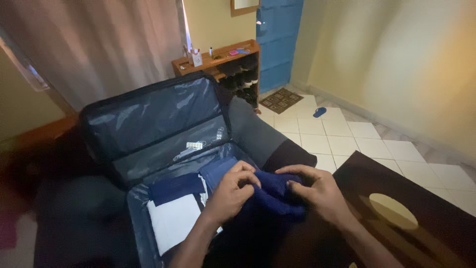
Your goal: The person picks up a folded blue garment from a suitcase, unfolds it while holding it in the air, and places it onto a stack of clothes on a nearby chair, followed by picking up a pair of blue jeans to begin unfolding them.
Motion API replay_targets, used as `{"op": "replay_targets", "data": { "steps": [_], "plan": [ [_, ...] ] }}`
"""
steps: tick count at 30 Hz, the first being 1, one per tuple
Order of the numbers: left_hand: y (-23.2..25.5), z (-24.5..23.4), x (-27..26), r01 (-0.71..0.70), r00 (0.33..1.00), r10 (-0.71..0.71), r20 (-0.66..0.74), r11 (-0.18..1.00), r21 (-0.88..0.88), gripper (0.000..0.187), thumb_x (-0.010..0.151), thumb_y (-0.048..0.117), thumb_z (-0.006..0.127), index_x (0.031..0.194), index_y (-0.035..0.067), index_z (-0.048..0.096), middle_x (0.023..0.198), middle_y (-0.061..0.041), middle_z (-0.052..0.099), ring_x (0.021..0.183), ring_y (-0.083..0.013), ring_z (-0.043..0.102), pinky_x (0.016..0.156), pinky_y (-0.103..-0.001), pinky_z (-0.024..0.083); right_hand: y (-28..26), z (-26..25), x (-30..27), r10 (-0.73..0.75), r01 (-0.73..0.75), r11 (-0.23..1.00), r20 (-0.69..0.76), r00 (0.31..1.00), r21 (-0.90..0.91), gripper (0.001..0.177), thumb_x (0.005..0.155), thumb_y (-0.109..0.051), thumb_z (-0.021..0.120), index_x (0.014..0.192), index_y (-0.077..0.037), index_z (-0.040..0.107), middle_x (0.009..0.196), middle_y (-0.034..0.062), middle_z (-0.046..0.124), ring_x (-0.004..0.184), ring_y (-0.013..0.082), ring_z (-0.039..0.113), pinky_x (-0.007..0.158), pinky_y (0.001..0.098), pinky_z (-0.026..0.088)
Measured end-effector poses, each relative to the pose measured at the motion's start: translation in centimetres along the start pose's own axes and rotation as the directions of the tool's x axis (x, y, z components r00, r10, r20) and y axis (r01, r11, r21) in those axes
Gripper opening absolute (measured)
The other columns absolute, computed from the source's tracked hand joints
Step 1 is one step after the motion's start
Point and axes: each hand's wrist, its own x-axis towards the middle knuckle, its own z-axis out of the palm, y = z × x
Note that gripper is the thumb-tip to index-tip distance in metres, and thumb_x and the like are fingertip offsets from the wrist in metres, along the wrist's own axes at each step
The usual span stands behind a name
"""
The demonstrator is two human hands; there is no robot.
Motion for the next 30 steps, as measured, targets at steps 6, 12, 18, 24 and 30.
{"op": "replay_targets", "data": {
  "steps": [6, 12, 18, 24, 30],
  "plan": [
    [-1.0, 0.4, 0.6, -0.215, 0.958, 0.204, -0.203, 0.976, -0.031, 0.011, 0.082, -0.001, 0.060, 0.086, -0.001, 0.071, 0.102, -0.006, 0.059, 0.089, -0.0128, 0.058, 0.077, -0.024, 0.047, 5.3, 0.3, -1.1, -0.127, 0.124, 0.991, -0.061, 0.990, -0.054, 0.057, 0.094, -0.017, 0.061, 0.151, -0.014, 0.057, 0.135, 0.0003, 0.065, 0.120, 0.0118, 0.060, 0.092, 0.0320, 0.052],
    [-1.5, 0.9, 1.0, -0.124, 0.964, 0.110, -0.240, 0.991, -0.044, 0.012, 0.081, -0.001, 0.061, 0.087, 0.000, 0.072, 0.098, -0.004, 0.060, 0.083, -0.0135, 0.058, 0.074, -0.026, 0.047, 8.8, 3.3, -0.8, -0.029, 0.031, 0.995, -0.024, 0.999, 0.098, 0.055, 0.073, -0.012, 0.086, 0.123, -0.002, 0.065, 0.110, 0.0094, 0.074, 0.104, 0.0163, 0.068, 0.092, 0.0323, 0.055],
    [-0.9, -0.6, 0.1, -0.138, 0.970, 0.154, -0.188, 0.986, 0.093, 0.016, 0.080, 0.006, 0.065, 0.093, -0.001, 0.071, 0.108, -0.006, 0.062, 0.104, -0.0209, 0.064, 0.093, -0.033, 0.049, 4.8, 2.0, 0.6, 0.166, -0.171, 0.985, -0.240, 0.957, -0.001, 0.026, 0.086, -0.015, 0.078, 0.107, 0.000, 0.072, 0.084, 0.0075, 0.075, 0.070, 0.0154, 0.069, 0.068, 0.0325, 0.057],
    [-0.9, -1.1, -1.1, 0.161, 0.979, -0.182, 0.089, 0.965, 0.206, 0.054, 0.075, 0.030, 0.081, 0.121, 0.007, 0.067, 0.141, -0.002, 0.049, 0.132, -0.0207, 0.046, 0.110, -0.038, 0.038, 1.0, 1.9, 1.1, 0.085, -0.071, 0.995, -0.229, 0.970, 0.067, 0.026, 0.085, -0.003, 0.069, 0.110, 0.001, 0.073, 0.082, 0.0101, 0.073, 0.064, 0.0142, 0.065, 0.058, 0.0277, 0.054],
    [-3.7, 0.0, -1.1, 0.100, 0.968, -0.091, 0.232, 0.995, -0.027, 0.047, 0.076, 0.027, 0.079, 0.117, 0.003, 0.074, 0.150, -0.009, 0.047, 0.138, -0.0283, 0.043, 0.114, -0.042, 0.034, 1.0, 1.2, 1.1, 0.011, 0.007, 0.980, -0.090, 0.996, 0.198, 0.032, 0.083, 0.001, 0.066, 0.115, 0.003, 0.070, 0.088, 0.0104, 0.077, 0.072, 0.0152, 0.072, 0.067, 0.0285, 0.060]
  ]
}}
